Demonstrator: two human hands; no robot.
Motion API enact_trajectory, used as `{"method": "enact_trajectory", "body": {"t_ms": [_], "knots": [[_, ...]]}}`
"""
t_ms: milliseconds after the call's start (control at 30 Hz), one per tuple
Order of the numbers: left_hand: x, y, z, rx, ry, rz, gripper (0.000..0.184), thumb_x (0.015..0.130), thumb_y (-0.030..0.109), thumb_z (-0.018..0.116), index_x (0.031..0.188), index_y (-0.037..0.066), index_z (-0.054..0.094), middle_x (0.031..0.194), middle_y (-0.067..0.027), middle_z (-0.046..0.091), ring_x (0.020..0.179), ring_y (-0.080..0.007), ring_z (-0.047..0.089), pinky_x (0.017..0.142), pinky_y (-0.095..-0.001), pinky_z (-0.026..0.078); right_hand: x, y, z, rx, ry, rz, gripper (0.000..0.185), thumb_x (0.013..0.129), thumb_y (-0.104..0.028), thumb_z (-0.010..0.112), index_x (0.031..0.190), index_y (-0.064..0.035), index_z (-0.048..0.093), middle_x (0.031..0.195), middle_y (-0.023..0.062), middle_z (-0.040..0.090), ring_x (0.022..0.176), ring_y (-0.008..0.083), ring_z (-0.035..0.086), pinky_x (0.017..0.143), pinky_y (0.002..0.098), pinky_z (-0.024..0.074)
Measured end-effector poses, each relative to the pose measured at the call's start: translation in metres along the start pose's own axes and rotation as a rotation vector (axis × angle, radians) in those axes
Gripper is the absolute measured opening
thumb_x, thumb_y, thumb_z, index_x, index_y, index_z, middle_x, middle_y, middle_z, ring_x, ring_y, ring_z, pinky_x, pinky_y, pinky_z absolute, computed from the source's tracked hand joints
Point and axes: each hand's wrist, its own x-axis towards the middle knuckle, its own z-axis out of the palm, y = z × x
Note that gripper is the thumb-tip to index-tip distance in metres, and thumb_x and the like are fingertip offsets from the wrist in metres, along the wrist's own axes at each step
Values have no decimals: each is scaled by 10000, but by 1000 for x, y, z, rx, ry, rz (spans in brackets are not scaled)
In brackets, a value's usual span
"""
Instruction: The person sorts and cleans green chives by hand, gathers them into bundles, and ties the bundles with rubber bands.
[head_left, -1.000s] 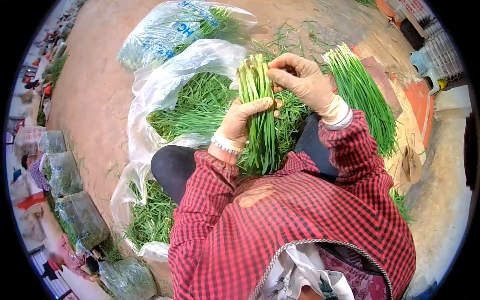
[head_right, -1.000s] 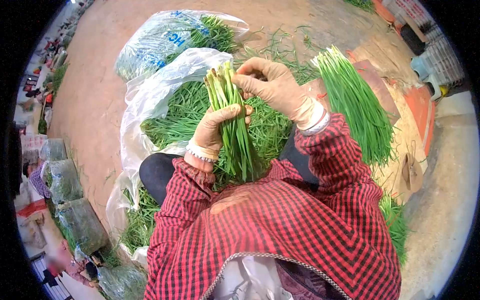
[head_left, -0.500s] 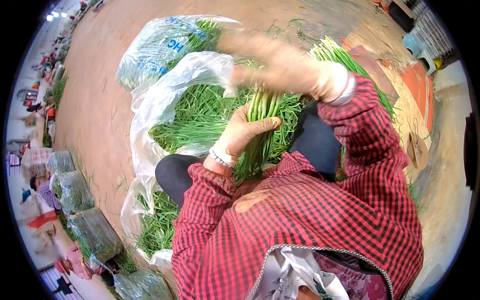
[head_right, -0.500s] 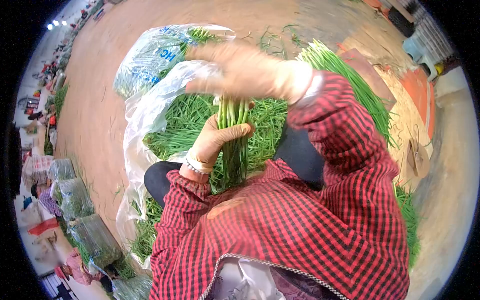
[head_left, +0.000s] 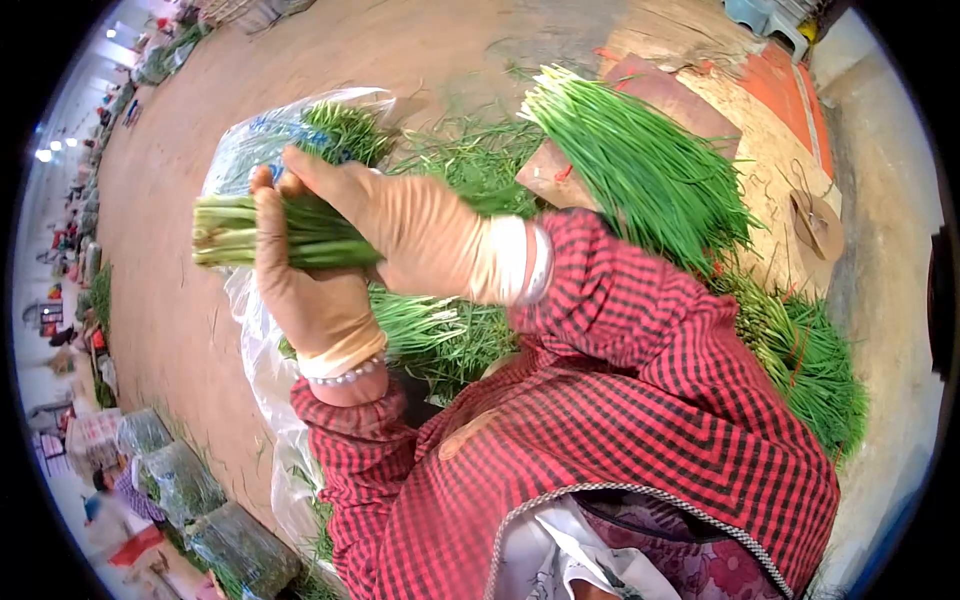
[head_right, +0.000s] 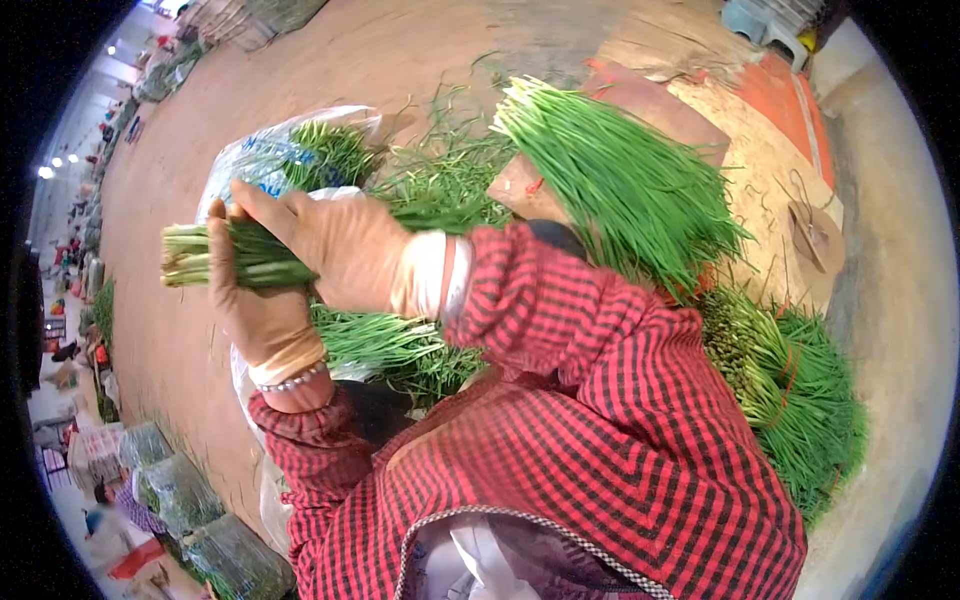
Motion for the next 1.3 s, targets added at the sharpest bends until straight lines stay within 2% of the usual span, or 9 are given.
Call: {"method": "enact_trajectory", "body": {"t_ms": [133, 467, 600, 667, 800, 867, 933, 1067, 1300], "knots": [[17, -15, 24, 170, -77, -105, 374, 870, 136, 641, 1206, 31, 514, 1183, -104, 588, 1085, -211, 567, 996, -372, 445, 23, 29, -81, -219, -133, 1, 657, 720, -131, 634, 1322, -96, 374, 916, 225, 651, 888, 378, 649, 724, 459, 531], [44, -211, -66, 856, -348, -756, 508, 928, 323, 586, 1305, -7, 498, 1203, -95, 597, 1099, -170, 551, 936, -310, 442, -53, 226, -227, -508, -373, 655, 544, 823, -367, 673, 1255, -80, 511, 1088, 180, 640, 985, 291, 625, 863, 363, 477], [43, -261, -55, 936, -592, -496, 631, 946, 379, 541, 1377, -51, 374, 1395, -186, 426, 1277, -249, 422, 1063, -331, 330, -104, 311, -157, -354, -582, 745, 657, 903, -474, 548, 1349, -7, 425, 1258, 204, 559, 1179, 298, 523, 1027, 382, 378], [48, -265, -34, 1147, -726, -344, 654, 937, 402, 534, 1386, -41, 359, 1431, -229, 376, 1336, -315, 360, 1095, -354, 277, -119, 314, -132, -335, -365, 729, 685, 930, -512, 488, 1352, 24, 412, 1251, 205, 559, 1188, 300, 513, 1030, 379, 373], [41, -258, -19, 1038, -688, -381, 637, 930, 361, 551, 1388, -36, 354, 1427, -239, 371, 1350, -354, 324, 1103, -368, 256, -93, 302, -166, 656, -119, 1098, 612, 964, -509, 429, 1231, 27, 556, 1273, 161, 552, 1196, 217, 495, 992, 338, 384], [38, -265, -24, 1103, -680, -395, 639, 928, 346, 559, 1391, -40, 346, 1433, -237, 364, 1353, -349, 322, 1105, -368, 254, -94, 324, -162, 501, -62, 1084, 524, 986, -423, 421, 1114, 46, 618, 1284, 179, 533, 1211, 231, 486, 984, 323, 384], [39, -265, -22, 1178, -676, -400, 641, 927, 330, 567, 1394, -44, 338, 1438, -234, 358, 1355, -343, 320, 1106, -368, 251, -85, 329, -158, -405, -388, 670, 456, 973, -350, 456, 1144, 43, 608, 1339, 187, 492, 1261, 257, 442, 1031, 343, 352], [32, -272, -22, 847, -615, -518, 666, 925, 274, 586, 1413, -62, 282, 1435, -203, 356, 1340, -277, 345, 1091, -359, 284, -94, 355, -148, -835, -243, 555, 544, 948, -483, 387, 1218, -56, 588, 1380, 193, 445, 1336, 357, 328, 1112, 436, 244], [39, -270, -11, 893, -623, -556, 661, 922, 269, 589, 1405, -69, 289, 1374, -203, 441, 1300, -262, 398, 1068, -338, 308, -84, 341, -152, -561, -484, 658, 507, 969, -440, 339, 1065, -18, 603, 1126, 205, 594, 1075, 371, 547, 957, 458, 396]]}}
